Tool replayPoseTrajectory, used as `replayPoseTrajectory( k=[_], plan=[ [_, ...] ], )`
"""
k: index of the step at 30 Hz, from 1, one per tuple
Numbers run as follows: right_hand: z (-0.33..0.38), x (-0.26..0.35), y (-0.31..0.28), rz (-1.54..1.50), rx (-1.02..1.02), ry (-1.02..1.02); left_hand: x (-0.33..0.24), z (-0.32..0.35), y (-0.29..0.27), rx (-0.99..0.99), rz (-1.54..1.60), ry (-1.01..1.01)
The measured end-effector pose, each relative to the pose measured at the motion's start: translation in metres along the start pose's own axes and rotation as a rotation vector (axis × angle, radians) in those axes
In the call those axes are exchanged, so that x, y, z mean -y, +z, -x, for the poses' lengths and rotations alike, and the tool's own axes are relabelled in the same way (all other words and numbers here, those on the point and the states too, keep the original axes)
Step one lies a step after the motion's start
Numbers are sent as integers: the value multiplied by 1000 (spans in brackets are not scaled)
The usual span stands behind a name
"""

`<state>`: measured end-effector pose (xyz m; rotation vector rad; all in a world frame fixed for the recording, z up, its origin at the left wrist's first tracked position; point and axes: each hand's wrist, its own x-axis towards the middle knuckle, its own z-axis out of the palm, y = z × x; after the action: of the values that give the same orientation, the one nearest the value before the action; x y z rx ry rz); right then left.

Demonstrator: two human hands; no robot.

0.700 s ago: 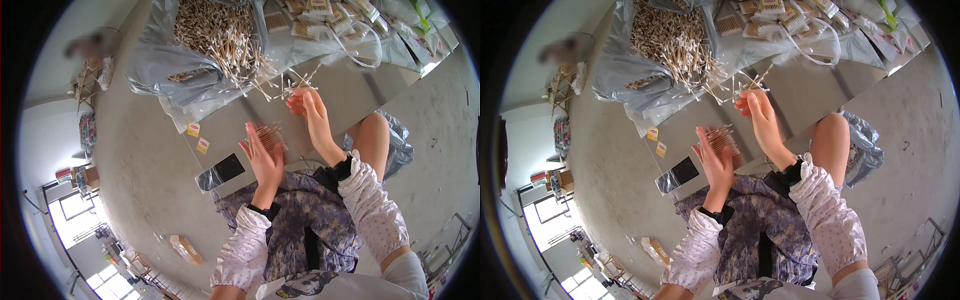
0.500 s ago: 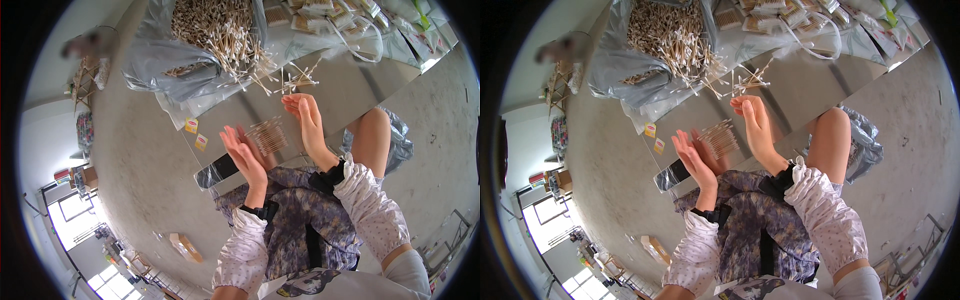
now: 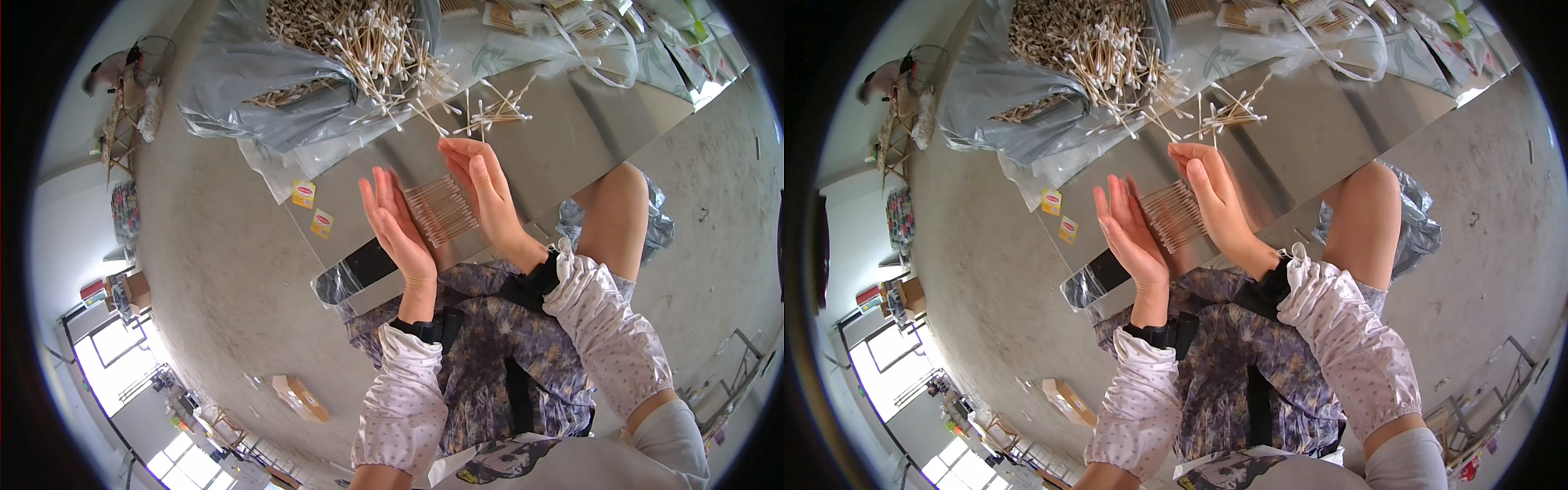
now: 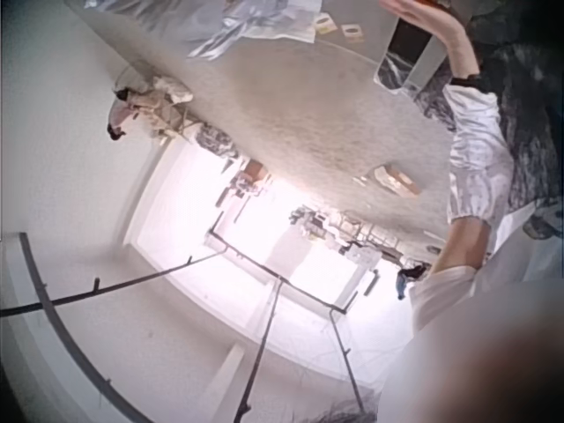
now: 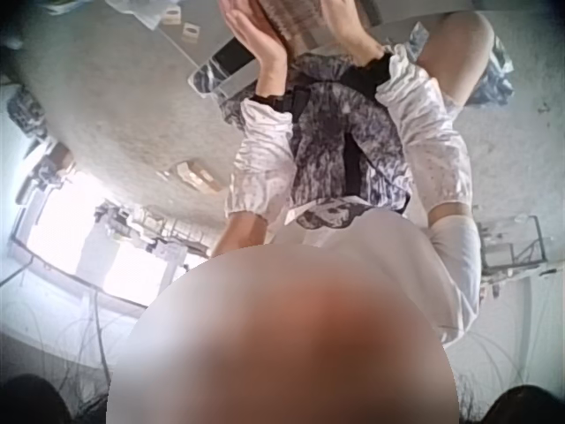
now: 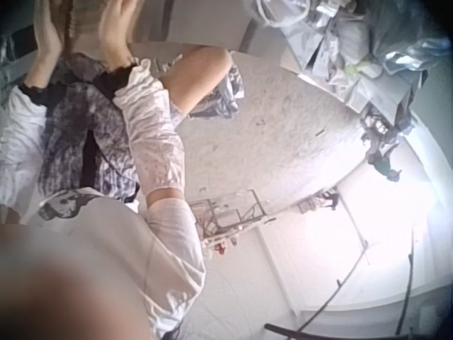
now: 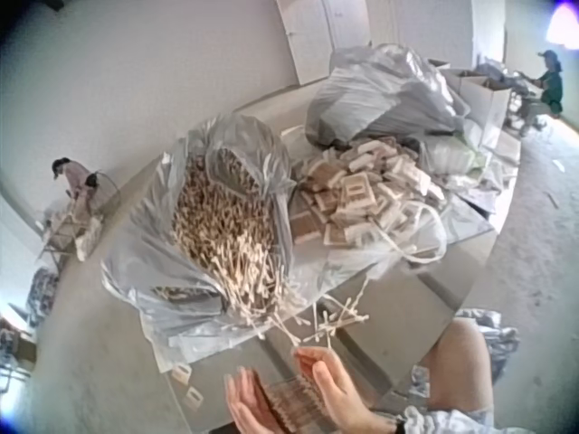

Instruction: Aligning wooden sticks and placing them into small paper or plastic sleeves for packaging.

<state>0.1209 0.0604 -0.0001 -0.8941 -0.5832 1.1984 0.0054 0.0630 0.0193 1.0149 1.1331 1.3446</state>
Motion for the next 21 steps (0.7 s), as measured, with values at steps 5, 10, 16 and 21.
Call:
replayPoseTrajectory(
  k=[5, 10, 16, 21],
  plan=[
    [-2, 2, -5, 2, 61, 53, 0, 1, -6, 113, -73, -18],
    [10, 3, -9, -3, 67, 88, -2, 19, -8, -6, 5, -59],
    [17, -3, 0, 80, 84, 8, 1, 24, 5, -63, 17, -45],
    [15, 0, 3, -109, -10, 50, 2, 24, -1, -55, 98, -34]
  ],
)
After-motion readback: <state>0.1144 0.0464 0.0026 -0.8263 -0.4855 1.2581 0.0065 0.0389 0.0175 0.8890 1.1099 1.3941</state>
